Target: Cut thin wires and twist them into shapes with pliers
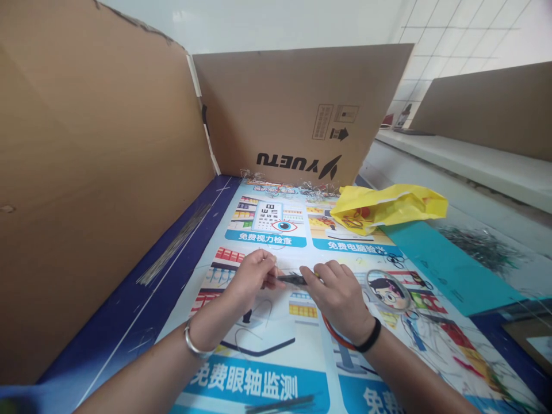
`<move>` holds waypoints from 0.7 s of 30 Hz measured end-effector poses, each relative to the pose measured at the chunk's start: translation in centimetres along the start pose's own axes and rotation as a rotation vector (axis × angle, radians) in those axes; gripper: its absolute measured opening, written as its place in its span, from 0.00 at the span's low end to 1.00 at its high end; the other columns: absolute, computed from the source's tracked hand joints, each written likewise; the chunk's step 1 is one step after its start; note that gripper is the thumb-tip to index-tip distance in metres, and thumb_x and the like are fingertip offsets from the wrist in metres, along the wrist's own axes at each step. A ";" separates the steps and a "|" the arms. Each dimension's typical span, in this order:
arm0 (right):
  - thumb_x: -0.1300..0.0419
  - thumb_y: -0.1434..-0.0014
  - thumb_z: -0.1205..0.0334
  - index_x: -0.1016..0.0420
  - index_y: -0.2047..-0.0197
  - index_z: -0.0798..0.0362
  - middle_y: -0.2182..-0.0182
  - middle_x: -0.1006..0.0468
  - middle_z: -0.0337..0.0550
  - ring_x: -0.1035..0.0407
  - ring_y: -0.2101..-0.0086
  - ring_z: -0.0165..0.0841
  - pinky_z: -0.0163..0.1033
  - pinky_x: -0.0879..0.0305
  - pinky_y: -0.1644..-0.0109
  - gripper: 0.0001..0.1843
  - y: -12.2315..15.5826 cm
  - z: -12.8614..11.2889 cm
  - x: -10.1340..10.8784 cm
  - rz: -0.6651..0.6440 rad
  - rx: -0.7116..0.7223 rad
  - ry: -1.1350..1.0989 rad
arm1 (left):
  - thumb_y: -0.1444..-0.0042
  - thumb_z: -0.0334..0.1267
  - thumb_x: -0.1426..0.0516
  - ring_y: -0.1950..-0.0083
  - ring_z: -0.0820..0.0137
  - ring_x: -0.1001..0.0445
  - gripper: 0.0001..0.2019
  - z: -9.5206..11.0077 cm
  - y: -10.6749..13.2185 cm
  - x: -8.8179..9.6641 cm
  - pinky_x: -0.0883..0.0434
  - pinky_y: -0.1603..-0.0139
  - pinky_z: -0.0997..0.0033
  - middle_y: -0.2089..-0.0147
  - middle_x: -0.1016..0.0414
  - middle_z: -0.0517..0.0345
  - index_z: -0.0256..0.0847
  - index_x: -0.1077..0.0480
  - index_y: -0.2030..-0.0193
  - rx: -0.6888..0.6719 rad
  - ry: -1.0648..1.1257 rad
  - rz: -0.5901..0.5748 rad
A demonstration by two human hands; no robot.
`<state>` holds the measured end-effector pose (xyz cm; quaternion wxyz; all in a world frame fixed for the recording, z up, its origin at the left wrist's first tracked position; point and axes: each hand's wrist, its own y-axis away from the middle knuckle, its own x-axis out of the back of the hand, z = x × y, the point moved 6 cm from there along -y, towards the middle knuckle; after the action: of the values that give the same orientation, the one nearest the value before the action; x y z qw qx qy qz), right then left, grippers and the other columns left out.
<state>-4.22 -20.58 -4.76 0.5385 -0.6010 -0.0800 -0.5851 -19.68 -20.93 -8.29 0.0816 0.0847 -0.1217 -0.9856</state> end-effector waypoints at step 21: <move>0.42 0.42 0.57 0.28 0.69 0.52 0.74 0.26 0.39 0.33 0.71 0.31 0.35 0.48 0.71 0.08 -0.2 0.3 -1.1 -0.321 -0.113 -0.253 | 0.42 0.40 0.50 0.74 0.73 0.28 0.07 2.0 0.3 -0.4 0.35 0.66 0.74 0.76 0.27 0.62 0.42 0.39 0.69 -0.386 -0.428 -0.103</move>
<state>-4.53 -19.64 -5.42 0.3896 -0.6784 -0.2088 -0.5869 -19.62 -20.73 -6.21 0.0186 -0.1362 0.0583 -0.9888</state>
